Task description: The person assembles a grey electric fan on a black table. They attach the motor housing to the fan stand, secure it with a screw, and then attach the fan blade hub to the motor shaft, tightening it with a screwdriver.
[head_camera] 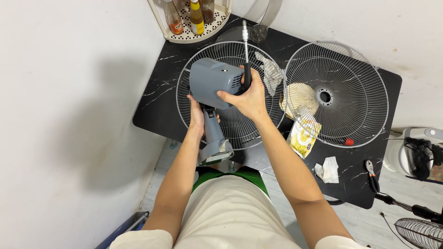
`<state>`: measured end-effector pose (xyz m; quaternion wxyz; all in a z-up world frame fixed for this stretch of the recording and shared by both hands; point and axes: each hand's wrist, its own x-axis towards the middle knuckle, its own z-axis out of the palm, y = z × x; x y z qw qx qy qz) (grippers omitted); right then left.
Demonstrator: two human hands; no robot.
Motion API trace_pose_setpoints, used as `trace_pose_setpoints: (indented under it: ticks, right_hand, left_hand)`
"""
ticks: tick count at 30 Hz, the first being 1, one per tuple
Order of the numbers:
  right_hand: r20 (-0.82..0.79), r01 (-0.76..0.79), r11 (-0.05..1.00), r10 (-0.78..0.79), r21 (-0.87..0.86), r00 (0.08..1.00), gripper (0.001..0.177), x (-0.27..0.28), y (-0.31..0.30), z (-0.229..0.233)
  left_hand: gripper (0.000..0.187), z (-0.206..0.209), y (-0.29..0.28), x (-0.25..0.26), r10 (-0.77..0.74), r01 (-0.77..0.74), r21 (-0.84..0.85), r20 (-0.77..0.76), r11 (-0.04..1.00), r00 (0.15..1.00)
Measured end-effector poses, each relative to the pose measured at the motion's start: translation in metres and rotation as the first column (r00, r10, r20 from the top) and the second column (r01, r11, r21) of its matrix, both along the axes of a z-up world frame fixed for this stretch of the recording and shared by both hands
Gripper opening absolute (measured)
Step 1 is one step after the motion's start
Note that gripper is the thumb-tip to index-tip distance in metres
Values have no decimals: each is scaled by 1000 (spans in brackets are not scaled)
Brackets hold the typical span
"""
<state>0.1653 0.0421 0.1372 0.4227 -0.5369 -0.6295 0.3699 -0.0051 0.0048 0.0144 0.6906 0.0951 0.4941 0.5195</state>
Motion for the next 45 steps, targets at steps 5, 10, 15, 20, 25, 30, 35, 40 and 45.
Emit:
trace_pose_setpoints:
  ticks: [5,10,15,20,25,30,35,40,45]
  right_hand:
    - [-139,-76,996,81,41,987,92,5,-1,-1]
    - [-469,-236,971,199,-22,861,92,10,-1,-1]
    - [-724,-238,947,9,-215,690,90,21,15,-37]
    - [-810,-166,930,-186,-328,556,69,22,19,-80]
    - [-784,-168,867,-321,-468,531,69,23,22,-97]
    - [-780,-154,805,-478,-573,404,67,19,27,-132]
    - [-836,-245,800,-523,-549,164,59,18,15,-150]
    - [-835,-280,808,-549,-518,-40,48,19,8,-154]
    - [-844,-303,825,-526,-477,-102,42,23,11,-151]
  left_hand:
    - [64,-5,4,0,66,-69,60,53,996,996]
    - [62,-4,5,-4,103,-136,177,184,975,978]
    - [49,10,9,-8,236,-204,279,-84,938,968]
    - [58,20,9,-14,374,-65,492,-564,868,736]
    - [54,16,6,-16,399,-38,474,-692,880,601]
    - [63,3,15,-31,115,148,409,-552,900,826]
    - [86,36,12,-40,-325,493,244,-504,835,800]
    - [88,30,2,-37,-347,600,349,-569,720,746]
    - [103,-7,0,-23,-216,441,436,-475,785,853]
